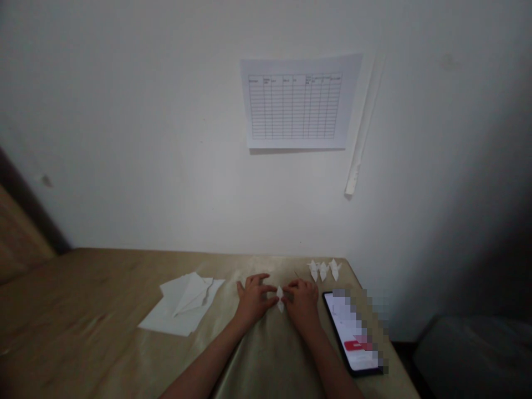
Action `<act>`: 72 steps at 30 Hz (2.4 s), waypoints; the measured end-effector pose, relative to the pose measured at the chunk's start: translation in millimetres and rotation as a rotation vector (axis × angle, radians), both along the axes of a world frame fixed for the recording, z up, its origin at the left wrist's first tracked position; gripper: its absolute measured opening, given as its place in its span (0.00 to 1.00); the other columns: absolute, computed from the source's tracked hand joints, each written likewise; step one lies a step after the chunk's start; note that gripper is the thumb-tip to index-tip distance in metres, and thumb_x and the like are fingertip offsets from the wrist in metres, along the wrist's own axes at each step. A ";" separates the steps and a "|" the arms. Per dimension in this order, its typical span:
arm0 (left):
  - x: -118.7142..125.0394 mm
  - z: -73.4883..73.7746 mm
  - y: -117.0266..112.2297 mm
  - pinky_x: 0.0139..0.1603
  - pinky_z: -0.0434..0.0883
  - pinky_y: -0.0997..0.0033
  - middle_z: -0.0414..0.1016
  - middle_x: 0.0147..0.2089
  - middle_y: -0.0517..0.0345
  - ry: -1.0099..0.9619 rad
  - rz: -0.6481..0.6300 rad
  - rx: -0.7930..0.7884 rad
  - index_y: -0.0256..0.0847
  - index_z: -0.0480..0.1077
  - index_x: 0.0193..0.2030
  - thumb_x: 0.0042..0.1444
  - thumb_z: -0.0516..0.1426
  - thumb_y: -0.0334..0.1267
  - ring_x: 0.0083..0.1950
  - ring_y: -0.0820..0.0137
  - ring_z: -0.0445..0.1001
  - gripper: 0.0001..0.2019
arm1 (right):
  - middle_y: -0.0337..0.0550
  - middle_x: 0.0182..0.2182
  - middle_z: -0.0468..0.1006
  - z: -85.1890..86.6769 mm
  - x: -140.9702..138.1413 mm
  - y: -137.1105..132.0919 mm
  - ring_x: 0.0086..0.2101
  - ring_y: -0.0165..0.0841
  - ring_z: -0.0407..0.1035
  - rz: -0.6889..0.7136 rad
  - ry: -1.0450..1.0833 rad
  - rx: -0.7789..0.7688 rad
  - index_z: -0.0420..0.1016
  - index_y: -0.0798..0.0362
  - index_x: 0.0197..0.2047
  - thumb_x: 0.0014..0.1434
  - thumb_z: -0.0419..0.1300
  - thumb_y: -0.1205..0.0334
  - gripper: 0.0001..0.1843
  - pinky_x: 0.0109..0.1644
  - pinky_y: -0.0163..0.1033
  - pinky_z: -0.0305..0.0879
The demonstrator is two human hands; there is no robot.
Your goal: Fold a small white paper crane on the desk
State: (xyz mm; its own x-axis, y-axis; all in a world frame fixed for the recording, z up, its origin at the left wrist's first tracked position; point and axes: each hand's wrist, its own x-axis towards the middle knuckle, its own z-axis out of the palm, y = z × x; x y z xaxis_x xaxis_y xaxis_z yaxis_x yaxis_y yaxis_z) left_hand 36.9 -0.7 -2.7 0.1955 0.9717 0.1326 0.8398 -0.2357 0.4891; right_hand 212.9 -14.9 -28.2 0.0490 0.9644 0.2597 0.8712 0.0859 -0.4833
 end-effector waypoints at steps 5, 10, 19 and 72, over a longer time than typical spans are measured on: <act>1.3 1.6 -2.8 0.70 0.36 0.22 0.67 0.69 0.60 0.000 -0.038 0.016 0.61 0.81 0.45 0.53 0.65 0.48 0.71 0.49 0.59 0.12 | 0.44 0.49 0.80 1.6 -1.9 -1.5 0.54 0.45 0.67 0.004 -0.009 -0.001 0.84 0.41 0.44 0.57 0.64 0.60 0.12 0.65 0.51 0.52; 1.4 -0.4 -1.2 0.70 0.37 0.21 0.66 0.69 0.60 -0.008 -0.023 0.001 0.61 0.80 0.47 0.52 0.66 0.49 0.71 0.49 0.59 0.14 | 0.43 0.50 0.80 -0.1 -1.1 0.5 0.54 0.45 0.66 0.001 -0.010 -0.013 0.84 0.42 0.45 0.56 0.64 0.60 0.13 0.66 0.53 0.50; 3.1 -1.6 -1.9 0.70 0.36 0.22 0.67 0.69 0.60 -0.036 -0.019 0.018 0.61 0.81 0.46 0.53 0.65 0.46 0.71 0.50 0.59 0.12 | 0.43 0.49 0.80 -0.9 -0.3 2.0 0.55 0.45 0.65 -0.011 0.041 0.002 0.84 0.42 0.43 0.54 0.64 0.61 0.13 0.65 0.51 0.50; -1.0 -2.4 -1.6 0.70 0.29 0.21 0.68 0.68 0.62 0.011 -0.212 0.264 0.55 0.82 0.33 0.52 0.69 0.39 0.69 0.54 0.61 0.04 | 0.36 0.45 0.85 19.6 17.0 -8.0 0.67 0.44 0.58 0.337 -0.046 0.049 0.82 0.39 0.41 0.62 0.57 0.65 0.13 0.69 0.69 0.11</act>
State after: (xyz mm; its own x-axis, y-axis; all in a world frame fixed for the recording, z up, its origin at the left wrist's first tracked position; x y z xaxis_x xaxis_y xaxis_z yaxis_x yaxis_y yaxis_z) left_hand 35.9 -2.3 -5.2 0.3925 0.8415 0.3713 0.7633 -0.5232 0.3789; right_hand 229.9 -22.9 -8.6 -0.2829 0.9107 0.3011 0.8107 0.3948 -0.4324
